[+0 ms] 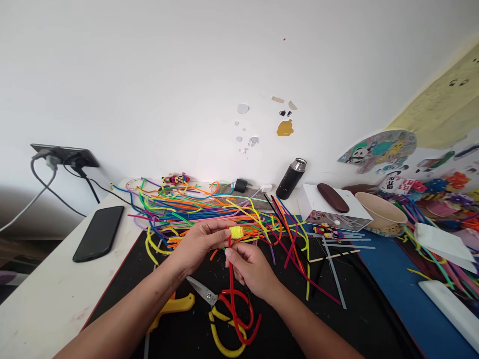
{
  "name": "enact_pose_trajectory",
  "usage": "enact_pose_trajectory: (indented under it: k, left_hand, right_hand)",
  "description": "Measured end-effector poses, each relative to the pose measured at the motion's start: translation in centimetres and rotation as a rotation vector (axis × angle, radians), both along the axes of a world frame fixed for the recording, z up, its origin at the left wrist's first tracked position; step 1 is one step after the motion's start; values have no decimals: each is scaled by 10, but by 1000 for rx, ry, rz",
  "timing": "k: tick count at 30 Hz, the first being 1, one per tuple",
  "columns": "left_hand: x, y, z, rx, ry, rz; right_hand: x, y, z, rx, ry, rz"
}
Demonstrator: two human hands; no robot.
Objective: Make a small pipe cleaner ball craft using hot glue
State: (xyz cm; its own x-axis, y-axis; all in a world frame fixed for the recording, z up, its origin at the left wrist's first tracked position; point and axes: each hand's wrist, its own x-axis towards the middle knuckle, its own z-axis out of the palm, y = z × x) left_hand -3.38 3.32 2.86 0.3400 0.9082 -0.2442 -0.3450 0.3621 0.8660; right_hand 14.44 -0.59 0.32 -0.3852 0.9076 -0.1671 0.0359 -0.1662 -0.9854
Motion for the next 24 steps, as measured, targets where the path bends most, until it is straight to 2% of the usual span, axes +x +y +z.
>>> enact_pose_trajectory:
  k: [9,24]
  left_hand:
    - [1,-1,3,-13,8,-8]
    - [6,-6,3,-85,5,15]
  right_hand:
    - [3,0,-5,-19,-1,-19]
    - [10,1,-8,95,-186,-52]
